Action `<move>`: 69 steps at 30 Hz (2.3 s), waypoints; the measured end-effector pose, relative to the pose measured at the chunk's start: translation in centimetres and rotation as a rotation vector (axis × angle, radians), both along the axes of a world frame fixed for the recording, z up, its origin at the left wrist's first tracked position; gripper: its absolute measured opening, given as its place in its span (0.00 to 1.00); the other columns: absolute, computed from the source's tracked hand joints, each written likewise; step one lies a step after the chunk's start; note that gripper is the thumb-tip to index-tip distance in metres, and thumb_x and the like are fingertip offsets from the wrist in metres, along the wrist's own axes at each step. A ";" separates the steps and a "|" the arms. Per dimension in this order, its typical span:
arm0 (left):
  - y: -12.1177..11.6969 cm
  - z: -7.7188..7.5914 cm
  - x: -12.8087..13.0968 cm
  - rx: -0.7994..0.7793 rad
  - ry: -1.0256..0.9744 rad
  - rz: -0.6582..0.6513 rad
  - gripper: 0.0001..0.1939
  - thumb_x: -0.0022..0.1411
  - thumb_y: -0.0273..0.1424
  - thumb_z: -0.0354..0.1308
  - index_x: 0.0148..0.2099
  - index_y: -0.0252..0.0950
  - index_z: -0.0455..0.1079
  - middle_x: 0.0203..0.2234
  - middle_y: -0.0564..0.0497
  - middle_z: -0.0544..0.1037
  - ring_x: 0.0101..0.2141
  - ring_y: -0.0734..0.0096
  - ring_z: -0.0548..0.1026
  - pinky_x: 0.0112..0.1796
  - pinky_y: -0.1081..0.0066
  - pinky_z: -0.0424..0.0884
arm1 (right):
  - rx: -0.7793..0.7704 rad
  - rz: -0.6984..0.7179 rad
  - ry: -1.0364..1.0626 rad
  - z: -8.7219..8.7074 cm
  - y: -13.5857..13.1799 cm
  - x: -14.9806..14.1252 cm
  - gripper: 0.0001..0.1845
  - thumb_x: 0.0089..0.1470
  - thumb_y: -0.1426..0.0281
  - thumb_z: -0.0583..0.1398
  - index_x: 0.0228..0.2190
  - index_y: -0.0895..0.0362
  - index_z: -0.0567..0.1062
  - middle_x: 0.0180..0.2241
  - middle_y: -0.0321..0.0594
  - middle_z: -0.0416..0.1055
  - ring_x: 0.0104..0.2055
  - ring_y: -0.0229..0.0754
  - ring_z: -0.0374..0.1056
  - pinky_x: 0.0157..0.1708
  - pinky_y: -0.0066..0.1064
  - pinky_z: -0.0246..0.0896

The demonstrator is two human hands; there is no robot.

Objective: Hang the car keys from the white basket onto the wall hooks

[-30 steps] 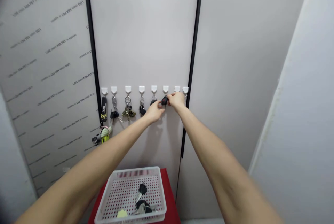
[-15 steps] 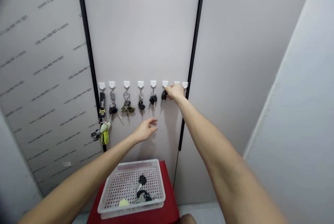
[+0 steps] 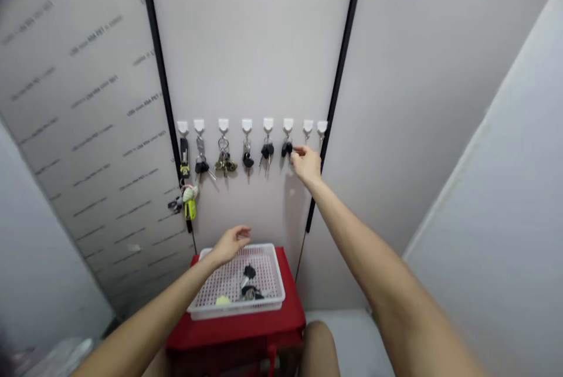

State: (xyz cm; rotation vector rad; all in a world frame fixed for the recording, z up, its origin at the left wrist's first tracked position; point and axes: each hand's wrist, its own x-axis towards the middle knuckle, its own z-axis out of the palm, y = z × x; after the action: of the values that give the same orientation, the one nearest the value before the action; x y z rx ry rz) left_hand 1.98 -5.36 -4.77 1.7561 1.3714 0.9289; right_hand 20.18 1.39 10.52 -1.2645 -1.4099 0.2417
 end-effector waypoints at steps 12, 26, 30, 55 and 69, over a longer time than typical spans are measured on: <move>-1.8 -8.6 -1.2 -0.031 0.350 0.025 0.18 0.41 0.22 0.49 0.39 0.30 0.63 0.35 0.45 0.68 0.36 0.70 0.65 0.39 0.72 0.58 | -0.513 0.496 -0.881 -20.0 -8.7 -4.1 0.11 0.36 0.72 0.53 0.27 0.59 0.71 0.29 0.42 0.69 0.31 0.38 0.62 0.29 0.24 0.53; -2.7 -8.0 -2.4 -0.133 0.277 -0.226 0.15 0.41 0.25 0.50 0.36 0.33 0.64 0.22 0.53 0.68 0.25 0.76 0.65 0.28 0.76 0.61 | -0.741 0.683 -0.247 -22.8 -7.7 -5.4 0.04 0.36 0.74 0.53 0.21 0.61 0.67 0.15 0.31 0.58 0.17 0.28 0.53 0.19 0.21 0.48; -2.6 -8.4 -2.4 -0.190 0.075 -0.157 0.19 0.40 0.24 0.51 0.40 0.31 0.61 0.25 0.52 0.69 0.25 0.78 0.66 0.28 0.77 0.62 | -0.729 0.708 0.085 -22.1 -7.5 -5.6 0.06 0.36 0.73 0.53 0.22 0.61 0.65 0.18 0.32 0.61 0.20 0.29 0.56 0.23 0.23 0.52; -1.2 -0.3 -0.3 0.065 -0.296 0.049 0.17 0.44 0.21 0.45 0.39 0.33 0.63 0.31 0.52 0.71 0.30 0.77 0.68 0.34 0.75 0.63 | -0.368 0.569 -0.004 -14.6 -7.5 -4.6 0.05 0.40 0.70 0.50 0.20 0.59 0.61 0.17 0.31 0.58 0.21 0.31 0.55 0.23 0.23 0.52; 0.4 3.8 3.1 0.197 -0.125 -0.233 0.20 0.43 0.23 0.50 0.42 0.33 0.59 0.37 0.49 0.68 0.38 0.72 0.64 0.40 0.72 0.59 | -0.409 0.474 -0.031 -10.2 -6.6 -2.3 0.05 0.36 0.71 0.52 0.16 0.60 0.64 0.15 0.31 0.58 0.18 0.30 0.53 0.20 0.22 0.50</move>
State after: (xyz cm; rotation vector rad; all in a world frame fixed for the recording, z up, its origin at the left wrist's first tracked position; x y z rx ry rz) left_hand 5.11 -4.92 -1.00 1.9209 0.9988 1.0518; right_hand 17.90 -5.26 0.28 -1.2390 -1.7326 0.8723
